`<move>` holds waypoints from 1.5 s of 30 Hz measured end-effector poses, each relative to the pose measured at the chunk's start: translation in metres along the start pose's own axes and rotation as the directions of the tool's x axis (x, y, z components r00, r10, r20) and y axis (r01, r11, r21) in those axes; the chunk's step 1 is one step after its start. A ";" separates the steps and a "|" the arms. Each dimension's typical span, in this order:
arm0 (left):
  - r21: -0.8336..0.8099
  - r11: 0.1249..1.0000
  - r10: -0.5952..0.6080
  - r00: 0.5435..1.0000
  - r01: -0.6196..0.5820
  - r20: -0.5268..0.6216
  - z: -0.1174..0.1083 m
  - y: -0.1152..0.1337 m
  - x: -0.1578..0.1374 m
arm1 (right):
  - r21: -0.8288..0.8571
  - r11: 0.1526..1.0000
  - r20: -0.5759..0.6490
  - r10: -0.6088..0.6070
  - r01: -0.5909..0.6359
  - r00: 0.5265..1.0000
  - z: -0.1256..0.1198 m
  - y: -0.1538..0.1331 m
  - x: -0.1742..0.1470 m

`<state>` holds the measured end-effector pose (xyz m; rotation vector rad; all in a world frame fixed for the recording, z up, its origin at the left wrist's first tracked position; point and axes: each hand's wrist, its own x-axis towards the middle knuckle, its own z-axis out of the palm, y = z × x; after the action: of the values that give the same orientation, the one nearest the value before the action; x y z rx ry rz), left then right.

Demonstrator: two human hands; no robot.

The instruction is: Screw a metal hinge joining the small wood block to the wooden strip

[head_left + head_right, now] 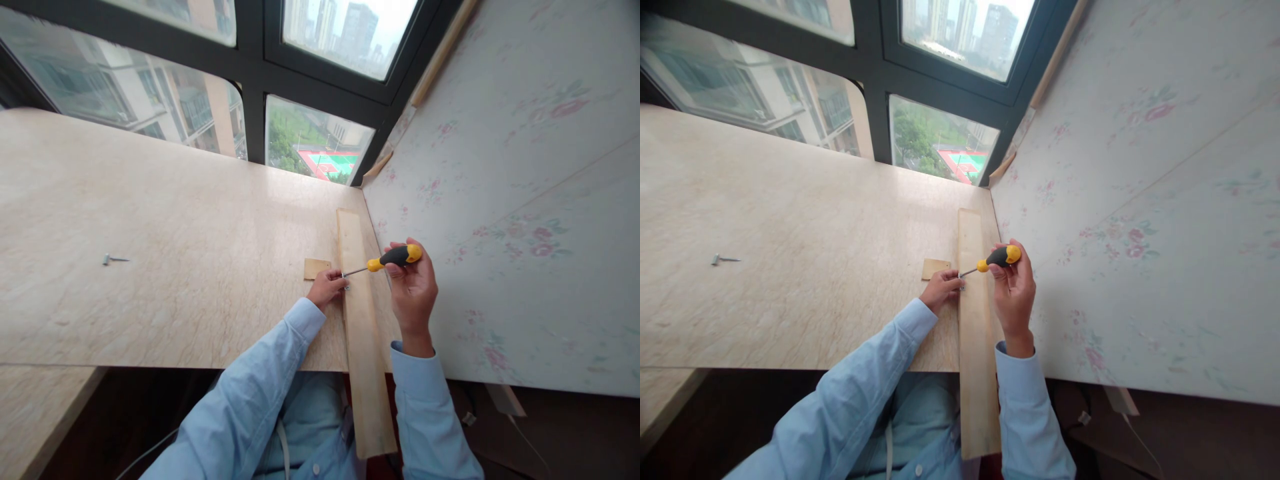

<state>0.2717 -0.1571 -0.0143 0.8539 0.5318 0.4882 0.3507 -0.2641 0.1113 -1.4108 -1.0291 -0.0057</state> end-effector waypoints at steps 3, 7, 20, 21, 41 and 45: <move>0.005 1.000 -0.009 1.000 0.009 0.001 0.000 0.001 0.000 | -0.011 1.000 -0.027 -0.002 0.001 1.000 -0.001 0.001 0.000; 0.001 1.000 -0.014 1.000 0.014 0.007 0.000 0.002 -0.001 | -0.026 0.999 -0.064 0.019 -0.021 0.998 -0.003 0.003 0.000; -0.003 1.000 -0.021 1.000 0.021 -0.002 0.002 0.006 -0.004 | 0.039 0.998 0.086 0.039 -0.042 0.996 0.008 0.002 0.007; -0.002 1.000 -0.023 1.000 0.023 -0.005 0.002 0.005 -0.004 | 0.104 0.992 0.126 0.057 -0.070 0.990 0.008 0.000 0.007; -0.015 1.000 0.003 1.000 -0.003 -0.011 0.000 0.001 -0.001 | 0.031 0.998 0.250 0.050 -0.059 0.967 0.002 -0.020 0.007; -0.019 1.000 0.007 1.000 -0.007 -0.019 0.001 0.002 -0.002 | -0.046 0.997 0.232 0.071 -0.062 0.970 -0.003 -0.025 0.006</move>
<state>0.2703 -0.1575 -0.0115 0.8340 0.5409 0.5077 0.3415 -0.2691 0.1348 -1.5052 -1.1795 0.1953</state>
